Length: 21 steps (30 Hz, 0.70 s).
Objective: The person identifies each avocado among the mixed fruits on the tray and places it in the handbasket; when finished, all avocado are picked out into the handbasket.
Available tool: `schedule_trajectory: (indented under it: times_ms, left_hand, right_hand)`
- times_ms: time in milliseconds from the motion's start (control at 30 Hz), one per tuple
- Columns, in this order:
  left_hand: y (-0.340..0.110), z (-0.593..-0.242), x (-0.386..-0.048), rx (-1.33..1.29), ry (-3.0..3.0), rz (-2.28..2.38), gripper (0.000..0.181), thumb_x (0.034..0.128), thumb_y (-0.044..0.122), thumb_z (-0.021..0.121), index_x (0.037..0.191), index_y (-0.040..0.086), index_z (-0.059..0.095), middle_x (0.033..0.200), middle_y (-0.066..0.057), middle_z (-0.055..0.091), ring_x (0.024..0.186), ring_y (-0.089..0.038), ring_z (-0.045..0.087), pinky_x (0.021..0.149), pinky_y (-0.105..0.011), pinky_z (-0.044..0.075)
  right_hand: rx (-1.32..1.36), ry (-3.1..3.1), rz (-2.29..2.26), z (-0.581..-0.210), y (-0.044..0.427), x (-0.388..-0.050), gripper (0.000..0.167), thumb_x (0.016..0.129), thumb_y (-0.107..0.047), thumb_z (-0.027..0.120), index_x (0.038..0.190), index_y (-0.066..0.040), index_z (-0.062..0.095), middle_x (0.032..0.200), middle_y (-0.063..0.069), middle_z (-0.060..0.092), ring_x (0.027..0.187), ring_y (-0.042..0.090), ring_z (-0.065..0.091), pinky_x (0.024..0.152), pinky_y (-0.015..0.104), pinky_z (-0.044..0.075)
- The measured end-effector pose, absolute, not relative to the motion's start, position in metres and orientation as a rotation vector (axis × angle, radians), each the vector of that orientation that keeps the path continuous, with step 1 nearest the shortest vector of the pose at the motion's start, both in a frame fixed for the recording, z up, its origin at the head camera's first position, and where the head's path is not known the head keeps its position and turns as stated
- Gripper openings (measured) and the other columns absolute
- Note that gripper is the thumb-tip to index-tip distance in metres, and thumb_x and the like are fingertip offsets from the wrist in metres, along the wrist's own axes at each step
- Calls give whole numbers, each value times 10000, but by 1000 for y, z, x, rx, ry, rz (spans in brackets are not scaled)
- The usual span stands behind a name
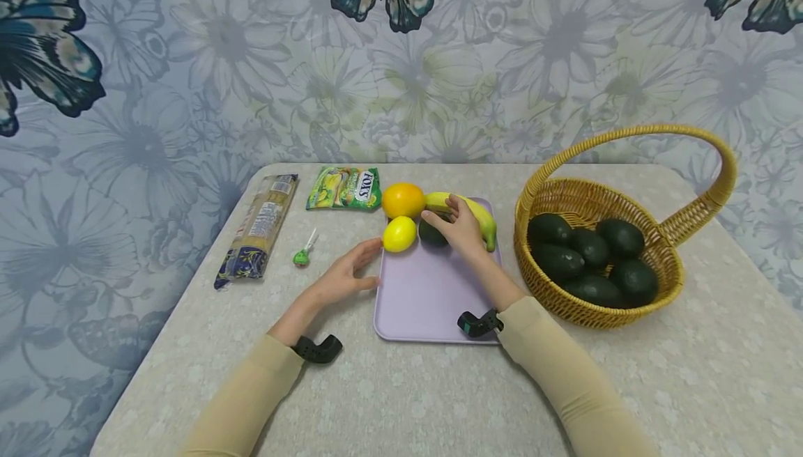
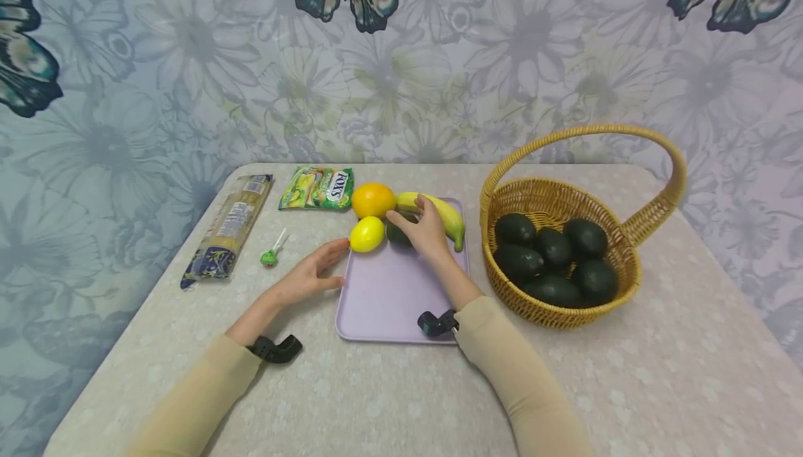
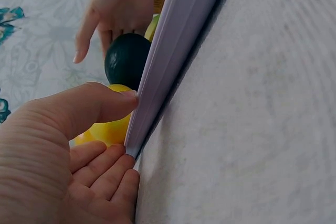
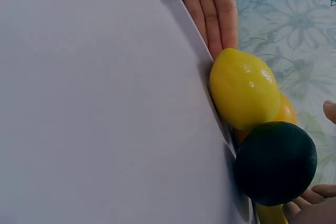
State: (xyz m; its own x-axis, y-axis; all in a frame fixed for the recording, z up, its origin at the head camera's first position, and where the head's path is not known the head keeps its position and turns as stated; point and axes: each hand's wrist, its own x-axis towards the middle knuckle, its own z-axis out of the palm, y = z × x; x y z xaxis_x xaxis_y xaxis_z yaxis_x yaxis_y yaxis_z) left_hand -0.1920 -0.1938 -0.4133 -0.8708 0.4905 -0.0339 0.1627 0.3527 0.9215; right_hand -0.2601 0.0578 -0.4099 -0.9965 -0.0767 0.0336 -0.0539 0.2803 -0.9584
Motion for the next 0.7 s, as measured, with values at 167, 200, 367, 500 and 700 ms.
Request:
schedule_trajectory:
  times_ms: [167, 200, 367, 500, 700]
  left_hand:
    - [-194, -412, -190, 569, 2320, 1526, 733, 861, 1, 649, 1466, -16, 237, 1512, -181, 247, 1377, -323, 244, 1133, -426, 199]
    - [-194, -412, -190, 567, 2319, 1525, 732, 861, 1, 649, 1466, -18, 237, 1512, -182, 247, 1376, -325, 244, 1133, -427, 198]
    - [-193, -412, -191, 557, 2312, 1526, 731, 864, 4, 648, 1467, -14, 236, 1516, -175, 243, 1379, -320, 238, 1135, -425, 192]
    - [-193, -412, -191, 549, 2305, 1530, 732, 865, 8, 648, 1470, -6, 236, 1519, -167, 239, 1383, -313, 233, 1137, -422, 188]
    - [-193, -412, -191, 553, 2301, 1533, 731, 866, 5, 647, 1470, -7, 235, 1518, -170, 239, 1383, -319, 228, 1137, -426, 185]
  right_hand:
    - [-145, 2533, -1836, -415, 55, -259, 876, 827, -441, 699, 1469, -32, 267, 1481, 128, 329, 1339, 273, 333, 1090, 361, 313]
    - [-146, 2541, -1826, -416, 54, -259, 879, 823, -440, 703, 1467, -29, 270, 1483, 128, 327, 1340, 270, 332, 1091, 366, 312]
    - [-144, 2599, -1753, -422, 53, -260, 901, 805, -460, 715, 1464, -32, 277, 1480, 122, 332, 1344, 242, 325, 1091, 386, 309]
    - [-172, 2663, -1698, -427, 52, -261, 905, 796, -458, 725, 1455, -15, 289, 1444, 147, 374, 1327, 256, 343, 1091, 404, 303]
    - [-205, 2732, -1619, -431, 51, -261, 908, 783, -453, 738, 1441, 1, 307, 1414, 161, 403, 1305, 279, 363, 1091, 427, 291]
